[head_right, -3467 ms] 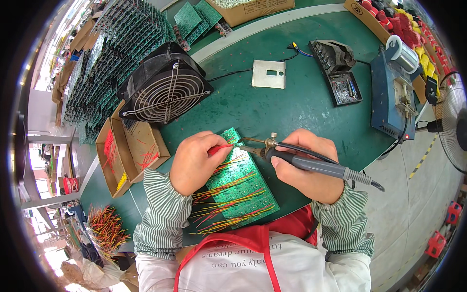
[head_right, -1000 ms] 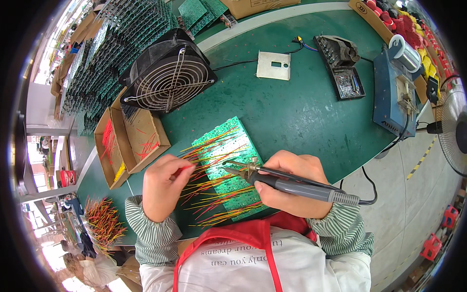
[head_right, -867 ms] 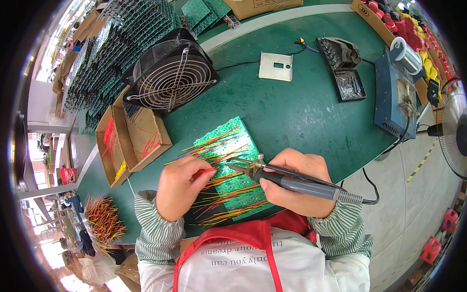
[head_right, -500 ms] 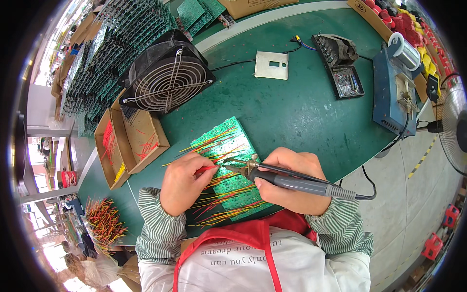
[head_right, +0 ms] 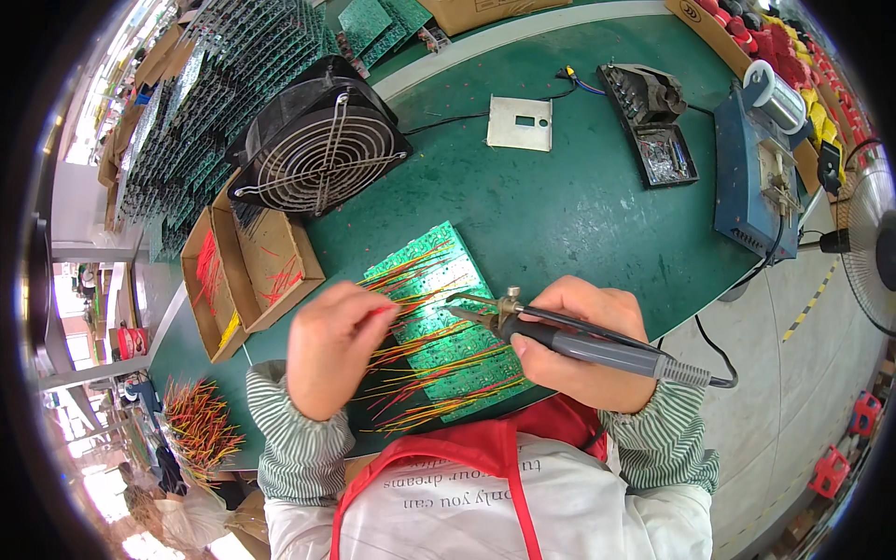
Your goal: The person solders wires onto a circuit board using a soldering iron, sets the completed board aside, and places a new circuit board on the table. The person then takes wires from a box and solders them onto the new circuit board with the soldering iron.
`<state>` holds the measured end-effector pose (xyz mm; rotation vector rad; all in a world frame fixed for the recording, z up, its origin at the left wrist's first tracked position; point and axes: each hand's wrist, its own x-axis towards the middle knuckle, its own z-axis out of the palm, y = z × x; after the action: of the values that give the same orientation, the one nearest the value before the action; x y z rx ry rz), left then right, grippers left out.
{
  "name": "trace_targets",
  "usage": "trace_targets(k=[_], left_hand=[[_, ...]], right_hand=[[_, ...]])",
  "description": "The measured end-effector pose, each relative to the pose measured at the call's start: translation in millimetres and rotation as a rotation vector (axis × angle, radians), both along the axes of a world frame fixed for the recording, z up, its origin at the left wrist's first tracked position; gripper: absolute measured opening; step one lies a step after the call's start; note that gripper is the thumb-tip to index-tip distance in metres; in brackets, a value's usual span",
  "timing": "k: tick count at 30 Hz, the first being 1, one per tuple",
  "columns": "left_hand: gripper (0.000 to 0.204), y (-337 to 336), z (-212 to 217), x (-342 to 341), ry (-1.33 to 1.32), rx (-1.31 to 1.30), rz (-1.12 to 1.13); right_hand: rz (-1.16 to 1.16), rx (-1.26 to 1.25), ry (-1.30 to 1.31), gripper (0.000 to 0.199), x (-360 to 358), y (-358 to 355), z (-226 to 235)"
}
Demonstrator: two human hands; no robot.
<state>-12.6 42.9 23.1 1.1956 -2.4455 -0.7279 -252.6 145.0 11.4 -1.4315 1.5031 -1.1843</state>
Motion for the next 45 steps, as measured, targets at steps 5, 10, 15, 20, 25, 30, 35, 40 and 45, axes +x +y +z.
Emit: trace_targets(k=[5, 10, 15, 20, 25, 30, 35, 40, 45], left_hand=[[0.009, 0.1, -17.9, -14.6, 0.009, 0.069, -0.113], [0.01, -1.8, -21.4, -17.9, -0.01, 0.083, -0.104], [0.008, -1.5, -20.6, -20.7, -0.008, 0.1, -0.105], [0.008, -2.7, -22.1, -19.3, -0.014, 0.105, -0.098], [0.008, -0.6, -15.6, -18.6, -0.039, 0.086, -0.102], [0.009, -4.9, 3.5, -15.7, -0.058, -0.053, -0.086], [0.008, -3.9, -9.4, -36.9, -0.038, 0.047, -0.169], [0.01, -7.7, -23.1, -40.2, 0.013, 0.079, -0.157], [0.011, -8.3, -25.1, -41.8, 0.002, 0.079, -0.159]], right_hand=[[-0.045, 0.009, -0.018, 0.018, -1.2, 1.3, -1.8], [-0.037, 0.033, -0.039, 0.018, -1.4, 0.0, 0.3], [-0.03, 0.035, -0.04, 0.018, -2.4, -0.6, -1.9], [-0.043, 0.057, -0.052, 0.018, -3.1, -0.3, 0.7], [-0.069, 0.046, -0.041, 0.019, -8.7, 3.8, 2.2], [-0.075, 0.056, -0.019, 0.019, -13.7, 8.6, 0.9], [-0.154, 0.079, -0.115, 0.019, -14.9, 10.2, 1.3], [-0.157, 0.096, -0.095, 0.018, -17.1, 11.6, -0.8], [-0.156, 0.108, -0.124, 0.018, -15.4, 8.8, -1.0]])
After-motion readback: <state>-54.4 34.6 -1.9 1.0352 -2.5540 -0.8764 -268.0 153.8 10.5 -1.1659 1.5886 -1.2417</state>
